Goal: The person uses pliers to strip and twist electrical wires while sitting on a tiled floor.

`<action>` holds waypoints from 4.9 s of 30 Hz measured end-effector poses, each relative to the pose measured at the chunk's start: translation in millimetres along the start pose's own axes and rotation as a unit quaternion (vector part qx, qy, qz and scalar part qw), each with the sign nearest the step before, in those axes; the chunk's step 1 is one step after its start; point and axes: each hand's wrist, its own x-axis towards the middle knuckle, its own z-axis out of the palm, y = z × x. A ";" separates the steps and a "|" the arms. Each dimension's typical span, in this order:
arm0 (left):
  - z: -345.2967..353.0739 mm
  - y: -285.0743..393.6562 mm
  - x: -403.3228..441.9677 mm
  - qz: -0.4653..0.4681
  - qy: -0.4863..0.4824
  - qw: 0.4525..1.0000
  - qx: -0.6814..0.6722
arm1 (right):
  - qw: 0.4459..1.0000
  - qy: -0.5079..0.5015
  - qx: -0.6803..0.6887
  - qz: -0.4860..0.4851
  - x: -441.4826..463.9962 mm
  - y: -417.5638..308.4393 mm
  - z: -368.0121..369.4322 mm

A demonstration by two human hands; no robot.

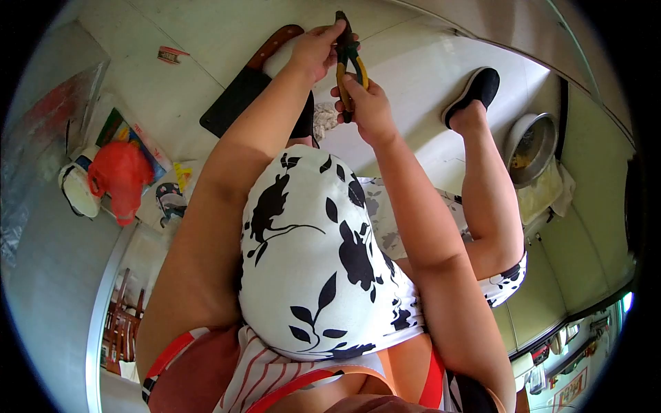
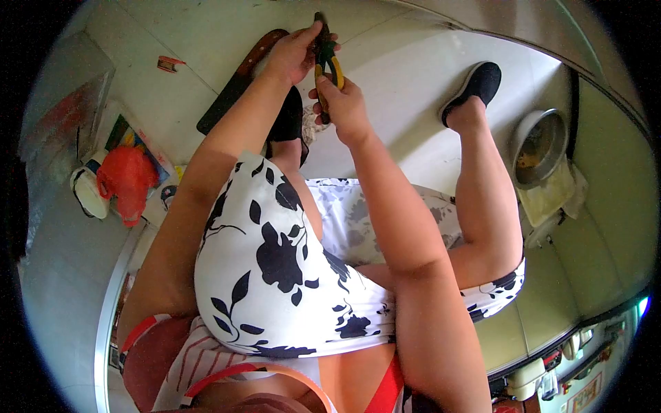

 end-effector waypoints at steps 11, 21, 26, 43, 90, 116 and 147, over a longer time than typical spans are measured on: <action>-4.6 -1.9 2.2 -0.044 -0.130 0.981 -0.136 | 0.914 -0.235 0.319 0.088 2.5 9.5 -17.1; 5.7 -4.5 6.0 0.005 0.015 0.998 0.057 | 0.994 0.081 -0.067 -0.018 4.4 11.1 6.7; -1.2 -2.9 11.5 -0.039 -0.015 0.999 -0.034 | 0.941 -0.123 0.304 0.081 -4.0 6.6 7.0; -17.8 5.7 60.6 0.006 -0.035 0.999 -0.022 | 0.984 -0.113 0.133 0.019 -22.2 11.8 -16.0; -28.1 2.0 57.8 0.021 -0.030 0.999 0.028 | 0.843 0.033 -0.495 -0.206 1.1 -39.0 -46.7; 3.0 -3.8 11.1 -0.070 -0.023 0.997 -0.001 | 0.968 0.024 -0.251 -0.012 -15.3 -16.0 -12.9; -11.6 16.3 52.8 0.086 0.036 0.936 0.339 | 0.886 0.088 -0.452 -0.056 17.4 91.6 -74.9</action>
